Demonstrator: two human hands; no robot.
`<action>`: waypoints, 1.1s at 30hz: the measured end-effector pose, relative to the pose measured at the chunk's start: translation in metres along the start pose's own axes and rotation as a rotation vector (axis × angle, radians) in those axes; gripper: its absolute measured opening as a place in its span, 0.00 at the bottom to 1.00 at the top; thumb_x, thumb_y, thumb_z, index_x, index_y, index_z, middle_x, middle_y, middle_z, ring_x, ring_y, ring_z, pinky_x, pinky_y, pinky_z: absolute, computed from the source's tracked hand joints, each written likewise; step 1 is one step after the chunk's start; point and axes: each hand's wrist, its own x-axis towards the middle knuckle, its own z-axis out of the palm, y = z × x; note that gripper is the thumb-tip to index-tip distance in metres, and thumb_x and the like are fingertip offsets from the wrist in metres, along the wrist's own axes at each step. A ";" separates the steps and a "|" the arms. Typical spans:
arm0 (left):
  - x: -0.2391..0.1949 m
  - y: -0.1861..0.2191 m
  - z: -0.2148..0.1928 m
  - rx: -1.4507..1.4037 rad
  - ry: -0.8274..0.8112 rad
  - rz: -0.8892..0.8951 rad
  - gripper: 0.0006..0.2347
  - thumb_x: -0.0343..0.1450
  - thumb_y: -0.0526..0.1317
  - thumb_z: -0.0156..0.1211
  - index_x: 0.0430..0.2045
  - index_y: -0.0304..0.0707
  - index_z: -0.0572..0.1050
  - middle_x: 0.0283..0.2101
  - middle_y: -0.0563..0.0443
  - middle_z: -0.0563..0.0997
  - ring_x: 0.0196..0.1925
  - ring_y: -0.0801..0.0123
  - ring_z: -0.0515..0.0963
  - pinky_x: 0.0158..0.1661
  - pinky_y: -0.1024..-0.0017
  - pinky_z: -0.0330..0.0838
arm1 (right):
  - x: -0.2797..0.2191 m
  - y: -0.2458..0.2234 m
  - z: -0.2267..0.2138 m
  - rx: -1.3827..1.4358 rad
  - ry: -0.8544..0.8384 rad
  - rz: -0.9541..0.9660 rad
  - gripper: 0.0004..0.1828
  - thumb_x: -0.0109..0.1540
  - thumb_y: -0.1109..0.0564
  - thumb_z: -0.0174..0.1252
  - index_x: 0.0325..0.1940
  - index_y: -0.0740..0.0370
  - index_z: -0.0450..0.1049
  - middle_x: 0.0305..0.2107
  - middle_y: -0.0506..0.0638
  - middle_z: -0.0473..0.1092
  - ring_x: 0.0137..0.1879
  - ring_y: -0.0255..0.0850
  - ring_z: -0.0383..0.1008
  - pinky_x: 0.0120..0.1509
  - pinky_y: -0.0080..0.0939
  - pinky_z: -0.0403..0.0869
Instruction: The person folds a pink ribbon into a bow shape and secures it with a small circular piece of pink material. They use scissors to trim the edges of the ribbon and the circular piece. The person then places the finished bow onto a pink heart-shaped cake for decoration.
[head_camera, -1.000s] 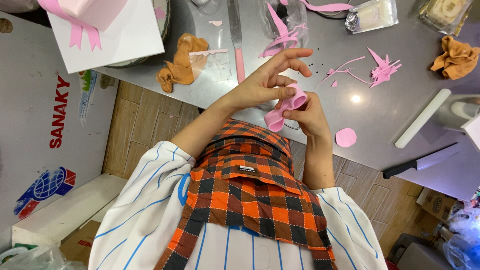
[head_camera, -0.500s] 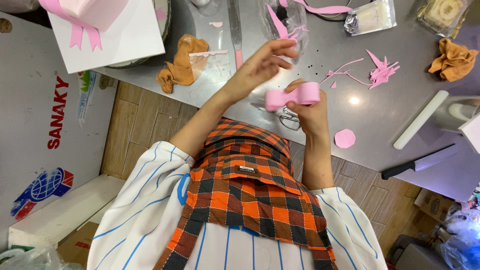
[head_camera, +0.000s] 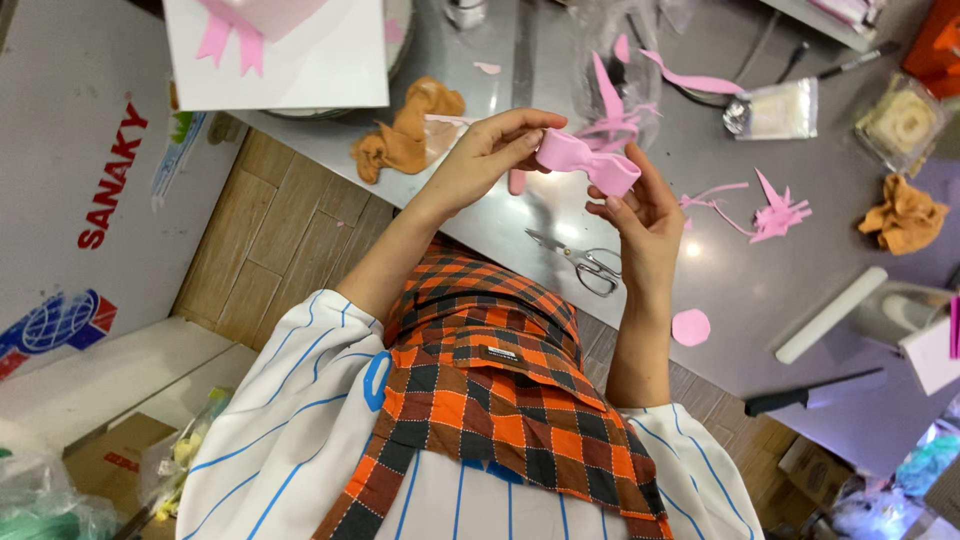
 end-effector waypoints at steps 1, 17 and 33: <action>-0.003 0.004 -0.007 -0.014 0.003 -0.007 0.15 0.81 0.42 0.51 0.60 0.34 0.73 0.51 0.50 0.81 0.50 0.71 0.83 0.55 0.71 0.79 | 0.002 0.001 0.006 0.015 -0.002 0.010 0.33 0.64 0.66 0.59 0.73 0.69 0.62 0.54 0.57 0.74 0.52 0.41 0.80 0.54 0.42 0.83; -0.051 0.104 -0.235 0.047 0.189 0.189 0.13 0.80 0.40 0.57 0.56 0.32 0.75 0.50 0.50 0.80 0.51 0.72 0.82 0.55 0.71 0.79 | 0.115 0.027 0.220 0.090 -0.304 -0.094 0.26 0.66 0.70 0.64 0.66 0.69 0.64 0.53 0.57 0.75 0.54 0.41 0.79 0.60 0.41 0.80; -0.050 0.106 -0.402 0.344 0.309 0.099 0.13 0.77 0.40 0.58 0.53 0.32 0.78 0.45 0.50 0.85 0.40 0.76 0.84 0.44 0.75 0.80 | 0.185 0.058 0.357 -0.702 -0.147 -0.321 0.23 0.58 0.56 0.77 0.52 0.61 0.76 0.42 0.46 0.76 0.44 0.33 0.73 0.47 0.32 0.66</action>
